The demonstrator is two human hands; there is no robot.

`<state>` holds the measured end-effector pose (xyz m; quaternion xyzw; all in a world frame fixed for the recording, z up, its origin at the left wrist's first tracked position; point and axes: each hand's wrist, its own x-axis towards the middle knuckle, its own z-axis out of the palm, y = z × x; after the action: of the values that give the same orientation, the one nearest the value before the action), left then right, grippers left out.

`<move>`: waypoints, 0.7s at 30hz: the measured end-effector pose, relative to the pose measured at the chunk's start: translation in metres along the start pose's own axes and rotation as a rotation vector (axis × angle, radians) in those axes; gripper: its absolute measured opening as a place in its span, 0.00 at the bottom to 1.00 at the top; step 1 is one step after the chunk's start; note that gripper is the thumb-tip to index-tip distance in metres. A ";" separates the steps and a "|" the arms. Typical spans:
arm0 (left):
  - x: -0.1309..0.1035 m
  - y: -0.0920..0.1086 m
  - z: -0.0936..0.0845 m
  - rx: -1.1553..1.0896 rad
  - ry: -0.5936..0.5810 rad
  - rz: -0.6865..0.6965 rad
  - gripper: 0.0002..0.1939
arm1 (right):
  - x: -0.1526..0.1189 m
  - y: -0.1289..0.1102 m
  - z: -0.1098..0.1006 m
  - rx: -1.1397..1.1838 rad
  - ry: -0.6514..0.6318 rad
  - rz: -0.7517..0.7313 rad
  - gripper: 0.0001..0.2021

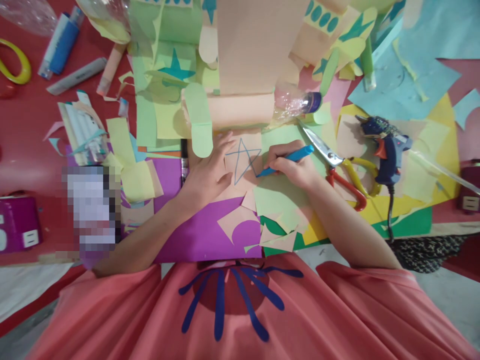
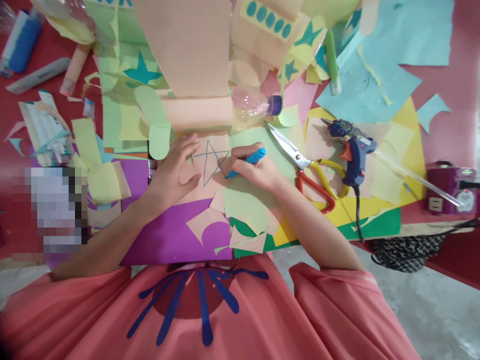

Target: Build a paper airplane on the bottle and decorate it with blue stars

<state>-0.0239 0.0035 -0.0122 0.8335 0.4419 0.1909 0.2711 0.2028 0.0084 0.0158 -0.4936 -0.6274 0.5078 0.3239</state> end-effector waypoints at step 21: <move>0.001 -0.001 -0.001 -0.030 -0.034 -0.009 0.33 | 0.004 0.021 -0.005 0.267 0.250 0.027 0.12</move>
<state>-0.0247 0.0047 -0.0123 0.8305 0.4379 0.1823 0.2919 0.2121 0.0132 -0.0028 -0.5139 -0.5028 0.5255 0.4549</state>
